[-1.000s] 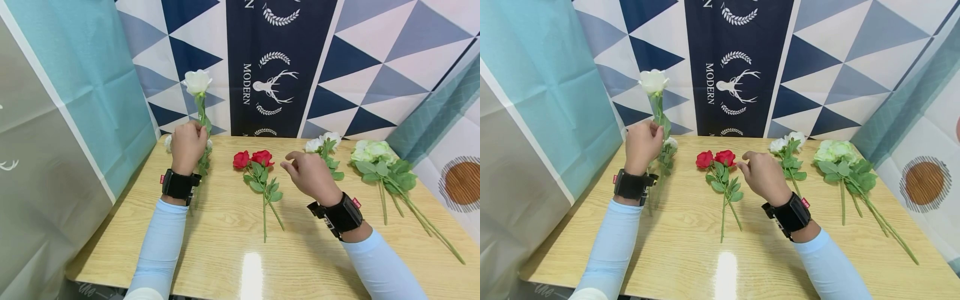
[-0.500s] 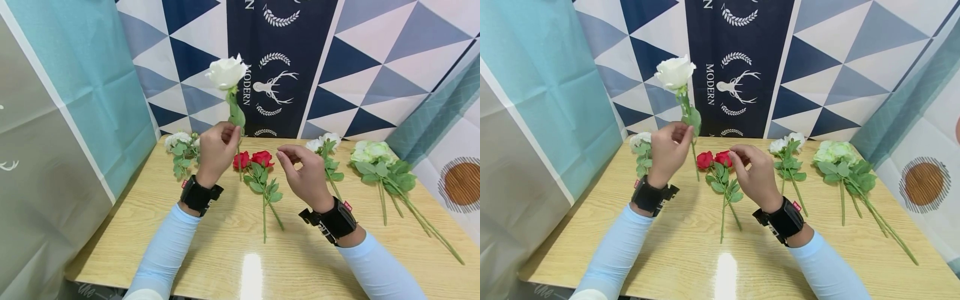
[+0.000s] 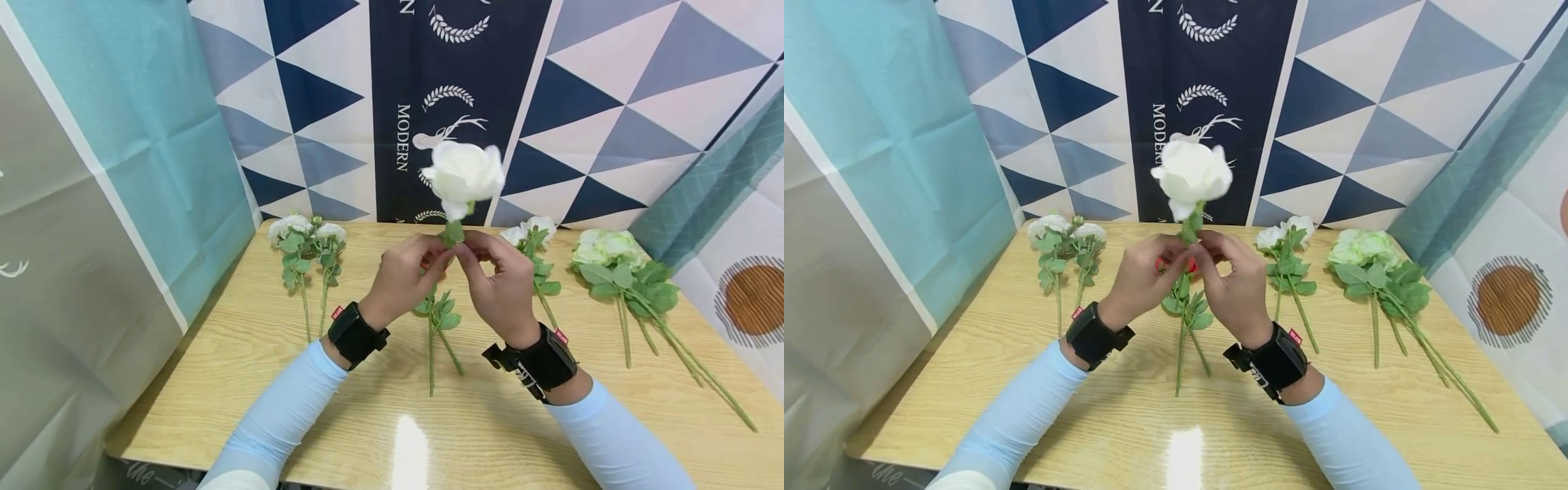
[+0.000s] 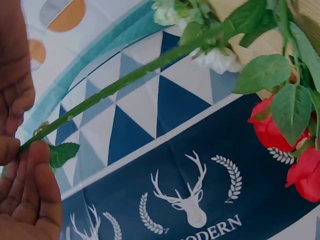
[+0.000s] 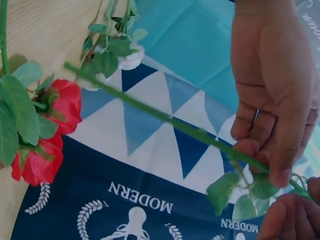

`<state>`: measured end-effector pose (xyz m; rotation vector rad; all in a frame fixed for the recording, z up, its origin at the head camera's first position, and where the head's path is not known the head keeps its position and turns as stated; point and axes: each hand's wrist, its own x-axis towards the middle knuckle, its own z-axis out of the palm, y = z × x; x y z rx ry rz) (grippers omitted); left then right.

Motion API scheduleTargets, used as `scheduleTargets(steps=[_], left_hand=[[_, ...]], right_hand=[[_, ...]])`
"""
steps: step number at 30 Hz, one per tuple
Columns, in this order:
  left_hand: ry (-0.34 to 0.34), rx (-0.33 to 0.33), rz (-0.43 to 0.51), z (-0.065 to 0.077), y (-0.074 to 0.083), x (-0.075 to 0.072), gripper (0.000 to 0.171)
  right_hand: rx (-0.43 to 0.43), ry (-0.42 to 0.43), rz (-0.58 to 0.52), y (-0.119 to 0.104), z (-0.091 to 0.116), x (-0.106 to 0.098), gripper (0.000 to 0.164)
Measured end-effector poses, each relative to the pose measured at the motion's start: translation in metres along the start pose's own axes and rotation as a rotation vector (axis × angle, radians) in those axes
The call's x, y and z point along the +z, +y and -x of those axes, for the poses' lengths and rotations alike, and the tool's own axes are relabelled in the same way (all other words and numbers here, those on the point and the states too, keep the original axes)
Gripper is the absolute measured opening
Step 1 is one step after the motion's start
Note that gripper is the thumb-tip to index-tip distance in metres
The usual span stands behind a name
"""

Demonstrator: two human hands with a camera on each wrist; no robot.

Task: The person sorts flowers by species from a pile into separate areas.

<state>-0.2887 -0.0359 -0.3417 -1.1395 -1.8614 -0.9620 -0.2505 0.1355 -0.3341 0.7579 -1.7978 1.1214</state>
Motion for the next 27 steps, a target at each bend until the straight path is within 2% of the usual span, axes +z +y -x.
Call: scheduleTargets(steps=[4,10,17,23,27], left_hand=[[-0.037,0.056,-0.077,0.0026,0.0042,0.0050,0.010],[-0.047,0.074,-0.125,0.0029,0.0051,0.0057,0.011],[-0.024,0.125,-0.223,0.0008,0.0008,0.0027,0.009],[-0.017,0.121,-0.216,0.0001,0.0007,0.0015,0.009],[-0.029,0.093,-0.161,-0.0001,0.0034,0.0014,0.008]], right_hand=[[0.041,0.015,-0.025,0.0007,0.0009,-0.0016,0.014],[0.065,0.019,-0.020,0.0021,0.0016,-0.0023,0.007],[-0.016,0.030,0.054,0.0009,0.0025,-0.0027,0.023],[-0.035,0.037,0.071,0.0018,0.0035,-0.0017,0.029],[-0.027,0.023,0.032,0.0023,0.0015,-0.0028,0.024]])
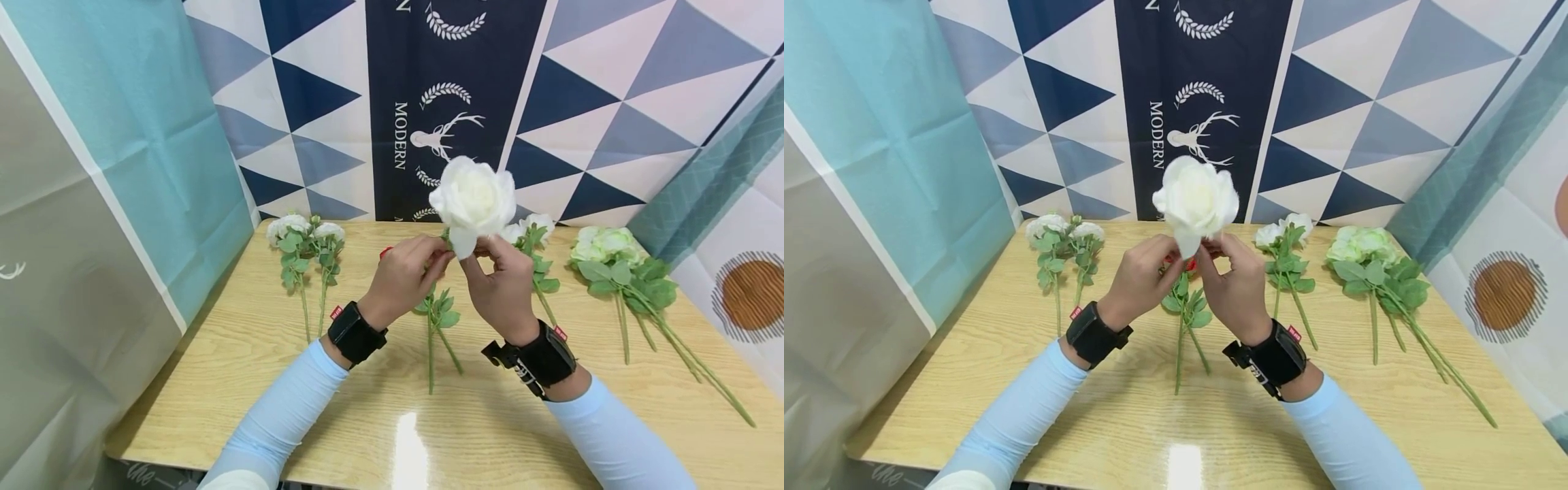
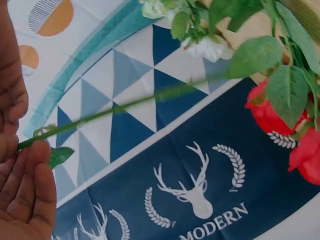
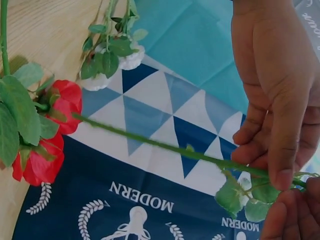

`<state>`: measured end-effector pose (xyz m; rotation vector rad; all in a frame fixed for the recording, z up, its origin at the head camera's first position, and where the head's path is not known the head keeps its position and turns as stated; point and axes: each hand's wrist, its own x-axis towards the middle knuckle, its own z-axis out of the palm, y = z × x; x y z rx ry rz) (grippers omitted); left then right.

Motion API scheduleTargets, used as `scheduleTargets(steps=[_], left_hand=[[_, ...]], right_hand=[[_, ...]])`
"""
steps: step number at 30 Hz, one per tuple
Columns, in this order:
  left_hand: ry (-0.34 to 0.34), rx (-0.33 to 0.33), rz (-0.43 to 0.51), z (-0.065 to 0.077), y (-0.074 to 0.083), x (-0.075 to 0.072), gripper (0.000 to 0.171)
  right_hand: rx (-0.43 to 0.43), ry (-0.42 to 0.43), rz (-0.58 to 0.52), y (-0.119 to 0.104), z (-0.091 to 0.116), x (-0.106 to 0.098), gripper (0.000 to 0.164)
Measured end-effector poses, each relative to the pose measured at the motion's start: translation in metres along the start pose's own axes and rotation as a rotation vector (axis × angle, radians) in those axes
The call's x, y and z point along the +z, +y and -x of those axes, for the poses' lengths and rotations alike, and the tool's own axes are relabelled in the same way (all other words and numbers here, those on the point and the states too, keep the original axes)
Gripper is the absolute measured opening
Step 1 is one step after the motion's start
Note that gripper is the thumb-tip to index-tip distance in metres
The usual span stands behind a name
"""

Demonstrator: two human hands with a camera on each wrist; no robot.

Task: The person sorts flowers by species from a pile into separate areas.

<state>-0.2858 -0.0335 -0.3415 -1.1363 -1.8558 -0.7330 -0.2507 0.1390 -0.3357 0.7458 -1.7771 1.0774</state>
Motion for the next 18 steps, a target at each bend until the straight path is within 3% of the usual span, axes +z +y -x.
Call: scheduleTargets(steps=[5,11,14,18], left_hand=[[-0.023,-0.077,0.151,-0.002,0.002,-0.005,0.010],[0.048,-0.303,0.359,-0.006,0.000,-0.011,0.011],[0.082,-0.395,0.386,-0.007,-0.001,-0.013,0.013],[0.094,-0.452,0.382,-0.007,0.000,-0.012,0.014]], right_hand=[[0.031,-0.031,-0.040,-0.001,-0.002,0.002,0.015],[0.047,-0.113,0.022,-0.002,-0.001,0.003,0.014],[0.058,-0.191,0.053,-0.005,0.002,0.002,0.015],[0.084,-0.283,0.071,-0.007,0.006,0.002,0.021]])
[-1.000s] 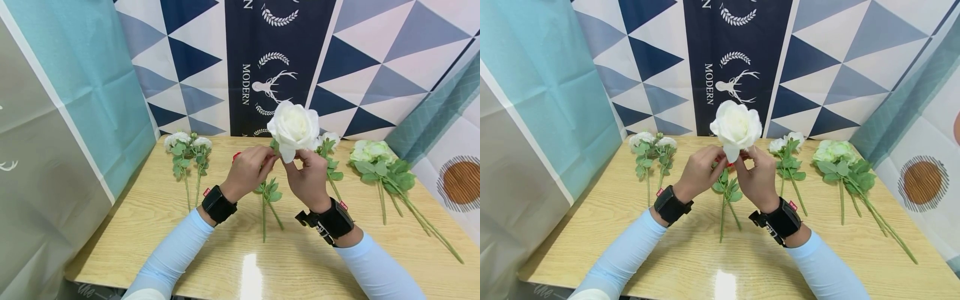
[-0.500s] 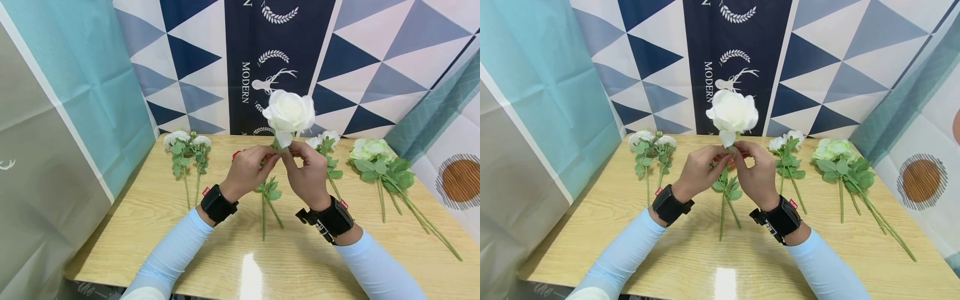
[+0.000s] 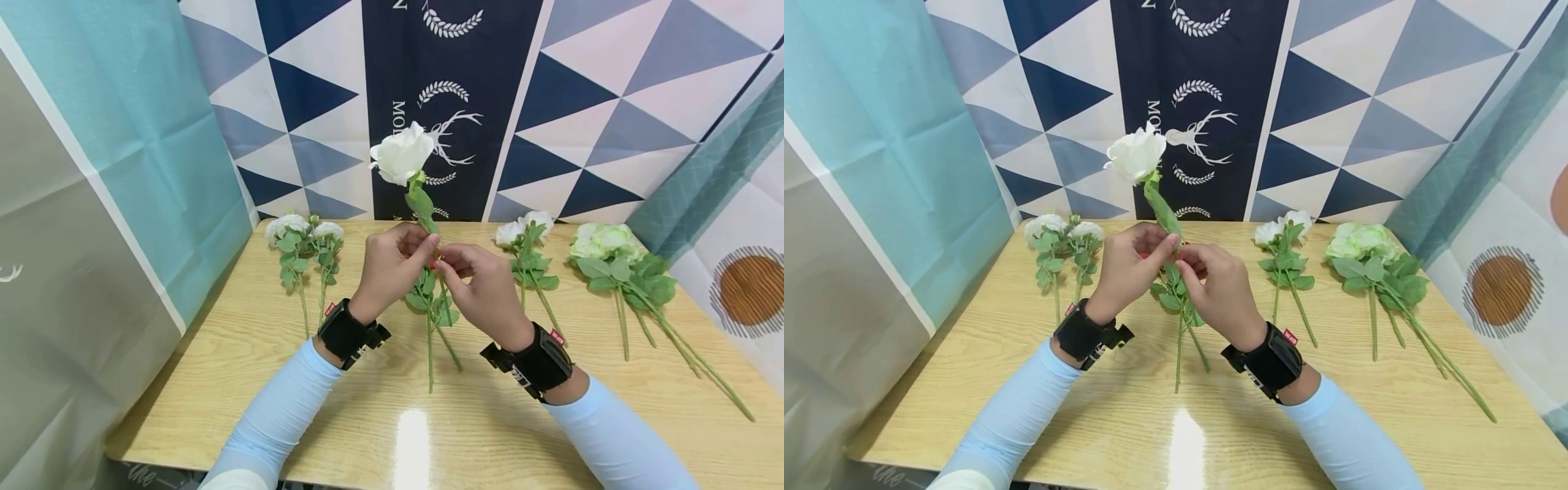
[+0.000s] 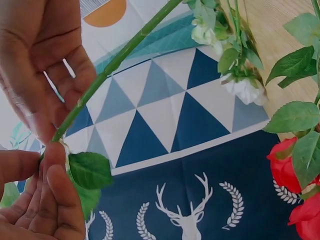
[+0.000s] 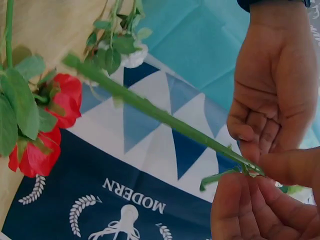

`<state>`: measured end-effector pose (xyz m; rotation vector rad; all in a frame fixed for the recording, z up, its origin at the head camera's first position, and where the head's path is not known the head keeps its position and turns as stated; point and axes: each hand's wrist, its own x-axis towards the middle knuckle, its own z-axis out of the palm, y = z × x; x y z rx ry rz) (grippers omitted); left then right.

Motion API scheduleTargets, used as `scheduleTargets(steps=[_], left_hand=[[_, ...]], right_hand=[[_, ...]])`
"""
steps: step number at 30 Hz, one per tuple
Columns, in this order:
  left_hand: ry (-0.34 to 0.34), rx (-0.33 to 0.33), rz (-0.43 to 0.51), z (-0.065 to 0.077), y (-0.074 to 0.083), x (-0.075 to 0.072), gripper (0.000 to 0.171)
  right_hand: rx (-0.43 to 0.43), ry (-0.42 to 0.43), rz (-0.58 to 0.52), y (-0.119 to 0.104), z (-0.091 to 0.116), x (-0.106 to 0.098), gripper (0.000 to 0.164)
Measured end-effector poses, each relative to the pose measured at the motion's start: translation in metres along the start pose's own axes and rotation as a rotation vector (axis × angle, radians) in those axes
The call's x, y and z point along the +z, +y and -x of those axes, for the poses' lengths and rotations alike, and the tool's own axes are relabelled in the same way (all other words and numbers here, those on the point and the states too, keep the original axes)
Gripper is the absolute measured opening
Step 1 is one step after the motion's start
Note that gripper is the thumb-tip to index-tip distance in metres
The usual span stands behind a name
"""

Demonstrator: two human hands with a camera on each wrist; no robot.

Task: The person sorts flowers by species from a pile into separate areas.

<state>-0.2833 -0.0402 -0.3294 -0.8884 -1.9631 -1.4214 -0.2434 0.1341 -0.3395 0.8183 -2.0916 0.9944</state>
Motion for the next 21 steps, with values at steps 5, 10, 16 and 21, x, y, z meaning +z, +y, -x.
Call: scheduleTargets(steps=[5,10,16,21], left_hand=[[0.019,-0.064,-0.007,0.003,0.001,0.001,0.015],[0.005,-0.118,-0.017,0.005,0.001,0.003,0.016],[-0.053,-0.081,0.016,0.002,0.000,-0.001,0.017],[-0.041,-0.004,-0.029,-0.004,-0.004,-0.014,0.015]], right_hand=[[0.020,-0.023,0.023,0.002,0.002,0.005,0.021],[0.030,-0.030,0.035,0.004,0.003,0.009,0.016],[0.069,-0.026,0.040,0.007,0.000,0.004,0.011],[0.103,0.027,0.107,0.014,-0.006,-0.010,0.014]])
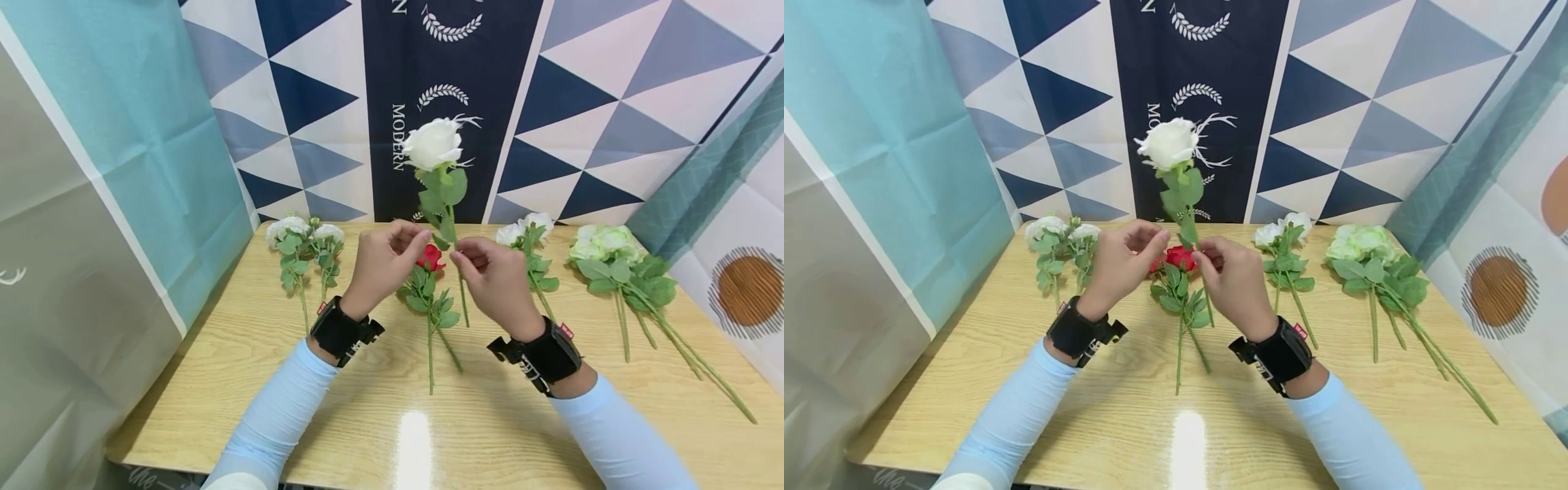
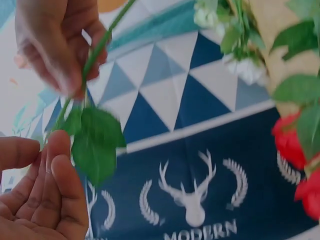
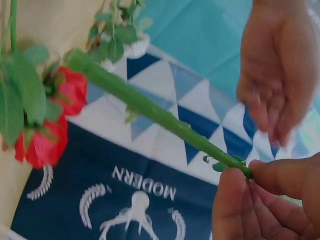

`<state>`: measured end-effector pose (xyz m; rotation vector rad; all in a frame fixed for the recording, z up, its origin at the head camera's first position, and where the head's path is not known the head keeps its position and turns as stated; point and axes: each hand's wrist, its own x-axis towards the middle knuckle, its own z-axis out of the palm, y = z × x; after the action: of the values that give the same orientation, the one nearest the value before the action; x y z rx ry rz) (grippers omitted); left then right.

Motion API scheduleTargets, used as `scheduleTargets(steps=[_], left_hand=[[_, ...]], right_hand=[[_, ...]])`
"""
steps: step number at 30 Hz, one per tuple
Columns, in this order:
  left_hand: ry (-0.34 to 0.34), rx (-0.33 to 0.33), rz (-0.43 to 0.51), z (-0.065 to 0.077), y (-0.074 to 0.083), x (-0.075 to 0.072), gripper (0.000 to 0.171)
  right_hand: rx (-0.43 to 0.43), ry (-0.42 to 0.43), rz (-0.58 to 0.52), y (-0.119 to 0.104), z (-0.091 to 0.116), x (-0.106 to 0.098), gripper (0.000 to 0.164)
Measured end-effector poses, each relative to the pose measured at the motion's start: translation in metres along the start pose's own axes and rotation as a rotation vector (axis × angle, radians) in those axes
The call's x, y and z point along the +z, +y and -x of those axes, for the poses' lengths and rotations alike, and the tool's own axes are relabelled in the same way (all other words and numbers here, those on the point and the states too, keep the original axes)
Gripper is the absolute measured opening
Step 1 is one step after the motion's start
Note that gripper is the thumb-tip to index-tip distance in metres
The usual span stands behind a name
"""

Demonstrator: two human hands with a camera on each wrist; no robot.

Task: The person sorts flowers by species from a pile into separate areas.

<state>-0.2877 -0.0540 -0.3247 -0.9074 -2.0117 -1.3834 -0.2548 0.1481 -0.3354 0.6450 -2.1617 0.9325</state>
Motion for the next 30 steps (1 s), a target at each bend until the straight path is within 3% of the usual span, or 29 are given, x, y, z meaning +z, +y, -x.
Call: scheduleTargets(steps=[5,11,18,25,30], left_hand=[[0.028,0.005,-0.153,-0.008,-0.009,-0.019,0.016],[0.016,-0.024,-0.404,-0.014,-0.025,-0.046,0.019],[0.012,-0.178,-0.598,-0.016,-0.048,-0.072,0.021],[-0.074,-0.295,-0.669,-0.005,-0.074,-0.096,0.024],[-0.222,-0.439,-0.715,0.001,-0.089,-0.105,0.049]], right_hand=[[0.043,0.051,0.071,0.011,-0.006,-0.015,0.016],[0.088,0.065,0.146,0.020,-0.011,-0.026,0.015],[0.145,0.031,0.248,0.036,-0.014,-0.038,0.017],[0.217,-0.040,0.355,0.064,-0.014,-0.041,0.014],[0.263,-0.099,0.427,0.087,-0.009,-0.039,0.012]])
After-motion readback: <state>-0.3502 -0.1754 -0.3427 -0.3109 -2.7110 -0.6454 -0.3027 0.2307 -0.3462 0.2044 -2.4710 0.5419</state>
